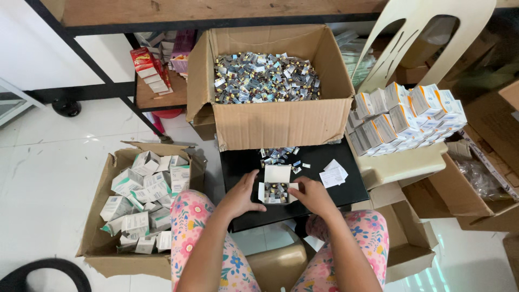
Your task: The person sits on a low stool and packs small foil-wrapped items into small white boxes. They take items from a large cardboard box and place them into the small boxes, then close the boxes and stack them on a nearby chair.
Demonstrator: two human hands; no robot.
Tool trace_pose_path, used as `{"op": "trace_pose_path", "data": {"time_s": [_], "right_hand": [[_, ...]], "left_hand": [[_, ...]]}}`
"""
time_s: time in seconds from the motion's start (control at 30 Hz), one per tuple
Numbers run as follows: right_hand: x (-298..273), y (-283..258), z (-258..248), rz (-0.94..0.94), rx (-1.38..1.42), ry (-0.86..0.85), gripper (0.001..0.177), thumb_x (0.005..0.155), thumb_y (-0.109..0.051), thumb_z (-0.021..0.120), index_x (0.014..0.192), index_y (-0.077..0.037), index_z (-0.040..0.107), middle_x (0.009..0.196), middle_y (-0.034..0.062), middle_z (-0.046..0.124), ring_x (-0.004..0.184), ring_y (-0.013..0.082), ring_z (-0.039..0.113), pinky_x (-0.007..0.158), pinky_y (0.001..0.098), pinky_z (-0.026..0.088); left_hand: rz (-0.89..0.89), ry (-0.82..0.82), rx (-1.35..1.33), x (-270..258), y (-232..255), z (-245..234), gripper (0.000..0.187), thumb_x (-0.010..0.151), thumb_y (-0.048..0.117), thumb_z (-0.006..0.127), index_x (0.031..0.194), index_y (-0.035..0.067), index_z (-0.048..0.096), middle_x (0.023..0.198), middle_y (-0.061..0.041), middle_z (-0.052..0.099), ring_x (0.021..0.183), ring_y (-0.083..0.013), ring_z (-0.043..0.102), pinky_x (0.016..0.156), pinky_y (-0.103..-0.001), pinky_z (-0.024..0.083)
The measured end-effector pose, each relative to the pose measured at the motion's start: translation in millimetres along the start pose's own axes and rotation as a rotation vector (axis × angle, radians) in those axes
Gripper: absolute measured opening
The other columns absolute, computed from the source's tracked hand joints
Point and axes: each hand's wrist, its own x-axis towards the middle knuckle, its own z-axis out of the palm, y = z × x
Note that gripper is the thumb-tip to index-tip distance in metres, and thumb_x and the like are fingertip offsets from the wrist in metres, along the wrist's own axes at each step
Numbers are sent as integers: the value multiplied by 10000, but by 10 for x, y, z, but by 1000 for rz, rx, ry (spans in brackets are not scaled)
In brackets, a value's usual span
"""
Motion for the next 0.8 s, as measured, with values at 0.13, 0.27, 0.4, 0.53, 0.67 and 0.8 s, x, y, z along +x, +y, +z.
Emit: {"op": "trace_pose_path", "data": {"time_s": [0.13,0.27,0.4,0.53,0.67,0.8], "right_hand": [[12,128,111,18,51,29,258,848,-221,744,1019,-28,747,687,193,709,628,313,719,608,420,543],[81,201,181,-9,139,104,258,844,-202,758,1001,3,746,675,174,703,578,267,711,555,382,535],[121,247,252,50,244,79,249,863,-196,746,989,18,734,666,143,720,534,197,721,511,337,551],[140,283,304,78,255,57,251,860,-193,746,988,22,736,662,137,733,521,172,731,506,314,571],[192,367,316,80,310,35,263,862,-179,744,1010,37,726,669,151,685,507,181,690,475,324,562],[154,434,387,85,327,17,268,869,-183,741,1019,39,736,657,141,681,516,150,694,481,298,556]], "left_hand": [[-6,-77,39,48,-260,180,697,660,146,857,1283,28,568,1267,-197,641,1221,-381,598,1039,-421,481],[-5,-65,10,81,-433,284,611,700,116,814,1261,25,589,1263,-201,660,1219,-383,614,1040,-419,497],[63,-101,2,120,-512,337,678,658,141,847,1269,20,578,1250,-216,643,1212,-402,598,1050,-433,478],[20,-86,-35,79,-493,335,800,631,203,903,1309,7,526,1287,-233,591,1225,-408,561,1042,-436,449],[-4,-28,-7,128,-455,281,764,654,219,889,1305,16,544,1296,-213,621,1231,-380,591,1050,-413,464],[-62,-60,-45,105,-400,237,685,682,196,844,1286,9,582,1235,-203,677,1168,-350,650,1006,-398,519]]}}
